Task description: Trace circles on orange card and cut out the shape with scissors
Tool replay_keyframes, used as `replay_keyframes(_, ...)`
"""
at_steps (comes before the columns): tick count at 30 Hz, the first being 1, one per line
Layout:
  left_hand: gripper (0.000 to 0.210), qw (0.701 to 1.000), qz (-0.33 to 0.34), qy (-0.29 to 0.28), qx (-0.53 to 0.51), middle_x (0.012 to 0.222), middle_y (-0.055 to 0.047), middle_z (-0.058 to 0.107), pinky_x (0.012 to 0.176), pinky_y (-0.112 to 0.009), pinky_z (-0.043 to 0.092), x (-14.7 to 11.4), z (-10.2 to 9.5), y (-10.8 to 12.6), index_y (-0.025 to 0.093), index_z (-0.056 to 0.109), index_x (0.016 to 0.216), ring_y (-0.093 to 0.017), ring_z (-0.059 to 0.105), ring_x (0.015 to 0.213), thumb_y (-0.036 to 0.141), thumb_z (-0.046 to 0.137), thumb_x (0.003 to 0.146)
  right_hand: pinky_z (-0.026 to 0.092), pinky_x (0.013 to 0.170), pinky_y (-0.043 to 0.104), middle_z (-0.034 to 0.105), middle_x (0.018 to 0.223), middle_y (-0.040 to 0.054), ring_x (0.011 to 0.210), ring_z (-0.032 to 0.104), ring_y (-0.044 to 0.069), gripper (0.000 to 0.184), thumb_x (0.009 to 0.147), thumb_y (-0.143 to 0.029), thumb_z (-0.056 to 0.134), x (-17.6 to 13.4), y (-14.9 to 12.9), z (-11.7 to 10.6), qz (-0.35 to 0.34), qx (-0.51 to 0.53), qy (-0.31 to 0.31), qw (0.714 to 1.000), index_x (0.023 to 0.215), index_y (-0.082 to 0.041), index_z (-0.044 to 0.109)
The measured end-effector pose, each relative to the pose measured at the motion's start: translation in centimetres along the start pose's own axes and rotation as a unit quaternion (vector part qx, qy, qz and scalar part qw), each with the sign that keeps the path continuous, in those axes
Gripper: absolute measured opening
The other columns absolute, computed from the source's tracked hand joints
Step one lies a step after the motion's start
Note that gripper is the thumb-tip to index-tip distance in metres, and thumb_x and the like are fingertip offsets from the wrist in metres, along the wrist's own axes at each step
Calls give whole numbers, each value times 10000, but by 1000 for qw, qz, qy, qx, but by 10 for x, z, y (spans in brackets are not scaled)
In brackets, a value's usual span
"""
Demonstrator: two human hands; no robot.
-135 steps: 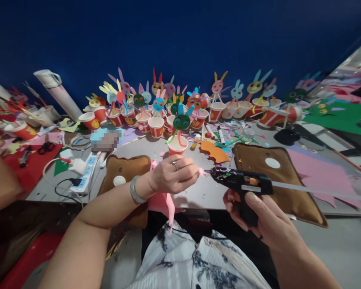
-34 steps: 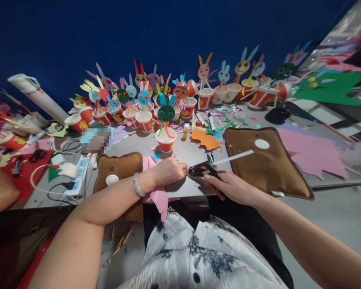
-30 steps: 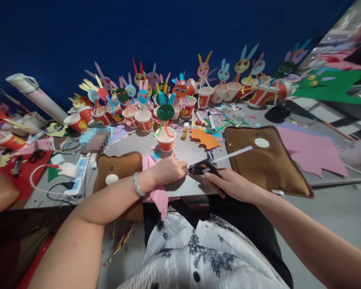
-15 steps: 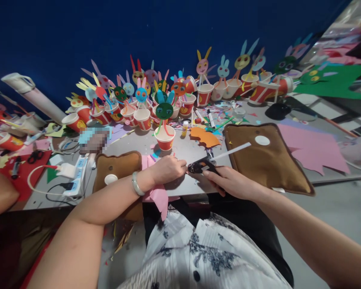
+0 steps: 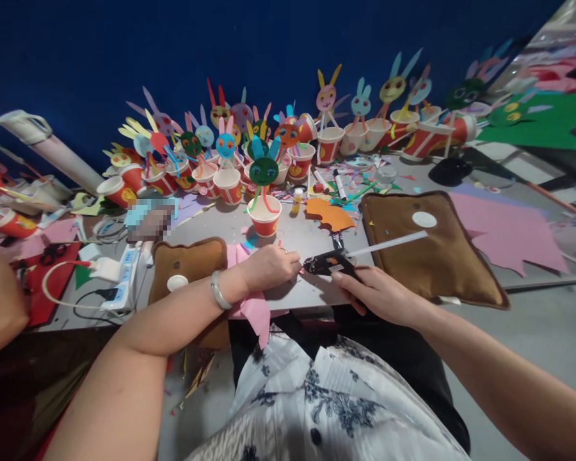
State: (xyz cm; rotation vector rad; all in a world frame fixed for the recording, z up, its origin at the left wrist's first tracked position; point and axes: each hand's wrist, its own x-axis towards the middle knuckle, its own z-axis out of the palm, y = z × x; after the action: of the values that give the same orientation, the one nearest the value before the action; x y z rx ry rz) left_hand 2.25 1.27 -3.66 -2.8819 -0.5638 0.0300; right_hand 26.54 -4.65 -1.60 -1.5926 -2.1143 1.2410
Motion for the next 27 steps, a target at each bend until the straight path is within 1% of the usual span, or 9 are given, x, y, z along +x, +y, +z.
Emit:
replay_keyframes(5, 280, 1000, 1, 4, -1, 773, -66, 622, 485, -331, 261, -1, 0, 0, 124, 621, 804, -169, 620, 611, 82, 407, 979, 440, 595, 294, 578, 458, 19, 523, 571, 170, 657, 975, -636, 363, 6, 3, 3, -3, -1, -4, 1000, 482, -227, 513)
replay_keyframes(11, 276, 1000, 2, 2, -4, 784, -66, 631, 483, -336, 265, -1, -1, -1, 126, 623, 796, -174, 633, 626, 76, 418, 974, 428, 569, 292, 576, 447, 13, 501, 561, 167, 650, 974, -648, 362, 6, 8, 5, -3, 10, 4, 1000, 512, -223, 530)
replay_keyframes(16, 244, 1000, -4, 7, -12, 780, -64, 632, 482, -332, 276, 0, 0, -1, 121, 628, 812, -169, 629, 632, 84, 445, 969, 426, 574, 281, 575, 447, 8, 497, 558, 156, 657, 970, -674, 351, 7, 9, 5, -12, 19, -23, 999, 531, -218, 528)
replay_keyframes(19, 249, 1000, -6, 4, -15, 783, -64, 636, 477, -336, 273, -1, 0, -1, 122, 628, 807, -169, 623, 624, 62, 440, 959, 424, 572, 282, 571, 448, 10, 491, 551, 151, 669, 967, -685, 345, 7, 9, 4, -3, 15, -36, 999, 519, -218, 516)
replay_keyframes(23, 240, 1000, -11, -3, -17, 792, -64, 644, 469, -336, 268, -1, -2, -1, 121, 638, 827, -174, 621, 618, 80, 447, 967, 428, 581, 292, 569, 452, 16, 508, 556, 159, 673, 956, -690, 366, 8, 7, 3, -6, 24, -26, 999, 498, -221, 517)
replay_keyframes(27, 238, 1000, -11, -8, -19, 794, -62, 648, 474, -327, 276, 0, -4, -1, 121, 637, 829, -172, 628, 623, 87, 449, 970, 431, 582, 297, 556, 447, 18, 502, 547, 160, 672, 951, -689, 375, 9, 3, 3, -10, 28, -31, 999, 486, -222, 504)
